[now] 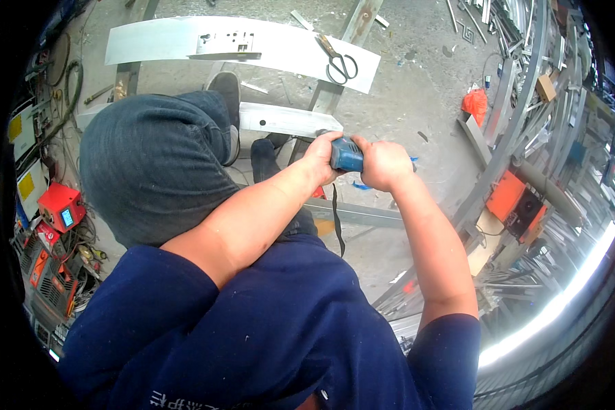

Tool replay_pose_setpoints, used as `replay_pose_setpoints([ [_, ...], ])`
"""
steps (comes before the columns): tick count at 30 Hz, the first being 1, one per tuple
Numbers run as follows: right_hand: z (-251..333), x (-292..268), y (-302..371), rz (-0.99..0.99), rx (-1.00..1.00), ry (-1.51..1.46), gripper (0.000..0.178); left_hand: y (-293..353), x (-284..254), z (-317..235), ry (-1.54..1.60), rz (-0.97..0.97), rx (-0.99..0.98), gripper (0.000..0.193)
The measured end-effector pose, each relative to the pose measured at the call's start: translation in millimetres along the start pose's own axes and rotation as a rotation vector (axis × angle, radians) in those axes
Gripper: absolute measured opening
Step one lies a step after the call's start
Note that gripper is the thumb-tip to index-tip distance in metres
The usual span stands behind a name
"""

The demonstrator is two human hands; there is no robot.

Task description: The person uses a corded drill to make holes in a long, flat metal bar resting on a workbench. They periodically stop to adjust the drill bit with pliers and reposition the metal bar before continuing to drill additional holes.

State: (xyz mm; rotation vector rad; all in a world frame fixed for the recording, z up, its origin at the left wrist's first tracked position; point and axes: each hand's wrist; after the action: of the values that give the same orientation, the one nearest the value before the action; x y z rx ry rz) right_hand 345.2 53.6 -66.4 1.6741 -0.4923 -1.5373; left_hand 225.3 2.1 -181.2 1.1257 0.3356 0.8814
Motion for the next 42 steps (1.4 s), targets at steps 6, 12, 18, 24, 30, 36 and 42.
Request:
replay_pose_setpoints([
  [6,0.3,-9.6,-3.4,0.025,-0.036,0.028,0.07,2.0,3.8,-3.1,-0.003,0.014,-0.005,0.042],
  [12,7.2,-3.5,4.2,0.021,-0.016,0.057,0.07,-11.7,-6.5,1.2,-0.052,0.017,0.014,0.041],
  [18,16.7,8.9,16.5,0.012,0.015,0.031,0.074,-9.7,-17.3,-2.0,-0.097,0.025,-0.052,0.034],
  [24,20.7,25.3,25.2,-0.024,-0.013,0.033,0.078,-10.7,-28.1,1.9,-0.118,0.038,-0.055,0.032],
  [30,32.5,39.1,34.9,-0.022,-0.028,0.072,0.076,-19.2,-48.9,6.2,-0.143,0.108,-0.07,0.032],
  [36,36.8,49.9,37.6,-0.138,-0.057,0.057,0.074,-24.7,-60.2,7.2,-0.149,0.149,-0.062,0.035],
  [42,16.2,41.2,33.0,-0.106,-0.113,0.09,0.075,-27.2,-45.9,16.3,-0.052,0.145,-0.03,0.036],
])
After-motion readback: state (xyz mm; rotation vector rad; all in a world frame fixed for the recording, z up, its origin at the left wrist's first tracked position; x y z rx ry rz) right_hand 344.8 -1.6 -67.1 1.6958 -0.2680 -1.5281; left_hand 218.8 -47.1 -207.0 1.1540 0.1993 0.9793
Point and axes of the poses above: each hand's wrist, its own y-axis away from the middle knuckle, its own x-axis out of the palm, z = x × y, and after that the axes turned 11 degrees about -z, right-handed
